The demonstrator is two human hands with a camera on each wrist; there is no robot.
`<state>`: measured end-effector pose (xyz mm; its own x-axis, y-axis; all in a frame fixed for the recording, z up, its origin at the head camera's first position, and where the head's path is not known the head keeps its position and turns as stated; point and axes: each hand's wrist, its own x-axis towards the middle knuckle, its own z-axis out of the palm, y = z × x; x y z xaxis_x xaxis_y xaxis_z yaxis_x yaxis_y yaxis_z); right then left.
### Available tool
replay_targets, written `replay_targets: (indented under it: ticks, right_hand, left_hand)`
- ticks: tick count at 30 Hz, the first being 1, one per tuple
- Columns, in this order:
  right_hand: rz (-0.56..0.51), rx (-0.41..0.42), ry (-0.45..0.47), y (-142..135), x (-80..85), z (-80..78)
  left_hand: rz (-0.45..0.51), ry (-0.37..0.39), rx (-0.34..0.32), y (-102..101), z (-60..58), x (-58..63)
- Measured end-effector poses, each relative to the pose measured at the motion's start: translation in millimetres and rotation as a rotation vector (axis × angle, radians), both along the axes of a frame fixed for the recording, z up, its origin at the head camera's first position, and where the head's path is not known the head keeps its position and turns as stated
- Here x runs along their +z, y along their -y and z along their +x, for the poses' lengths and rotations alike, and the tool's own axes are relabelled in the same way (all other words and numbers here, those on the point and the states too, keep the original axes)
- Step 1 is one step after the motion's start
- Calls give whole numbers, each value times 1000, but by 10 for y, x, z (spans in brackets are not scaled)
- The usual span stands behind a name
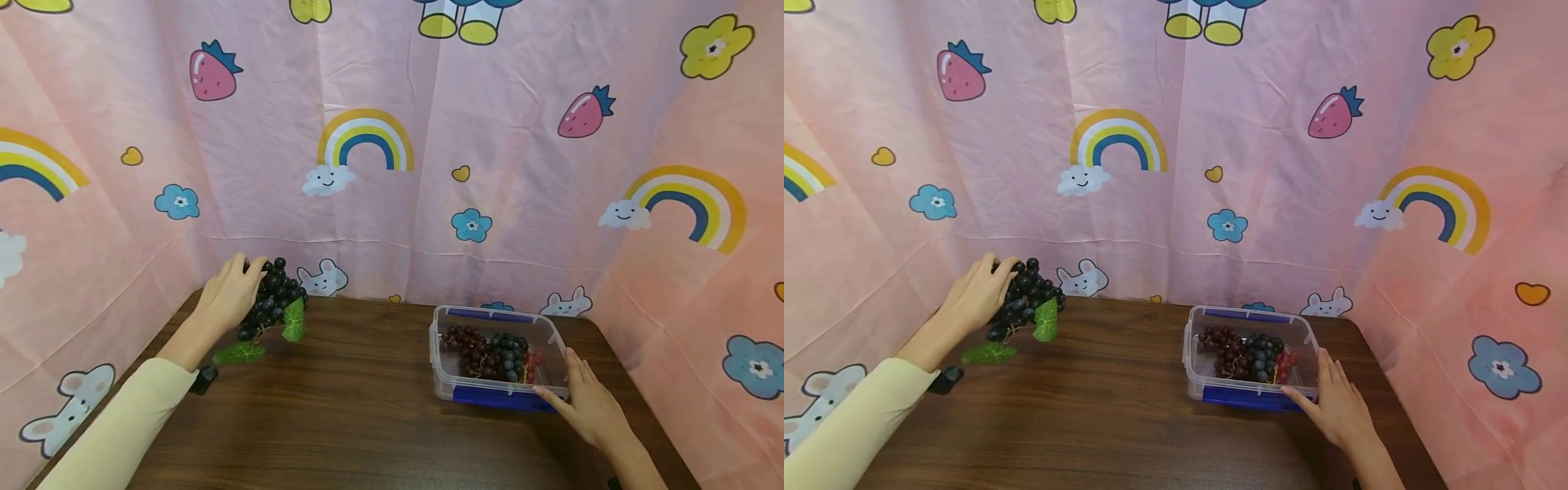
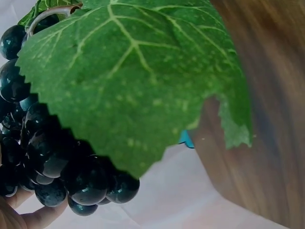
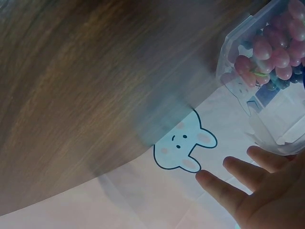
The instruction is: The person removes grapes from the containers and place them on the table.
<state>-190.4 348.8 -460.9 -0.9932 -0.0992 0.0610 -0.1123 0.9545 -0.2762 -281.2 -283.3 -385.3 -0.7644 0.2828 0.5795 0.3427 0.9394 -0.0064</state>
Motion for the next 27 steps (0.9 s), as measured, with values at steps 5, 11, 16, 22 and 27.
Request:
replay_targets:
  ticks: [5,11,16,22,27]
  right_hand:
    - [0,-4,1,-9,-11,1]
    - [-1,-7,-14,2,-23,6]
    - [-1,-1,-25,11,-17,7]
    - [-5,-1,-14,17,3,14]
    - [-5,-3,2,6,21,14]
  left_hand:
    - [20,-42,-12,42,-12,-153]
    - [55,52,31,110,11,-323]
    - [71,103,58,214,60,-463]
    - [57,197,106,327,129,-585]
    - [66,221,112,356,130,-611]
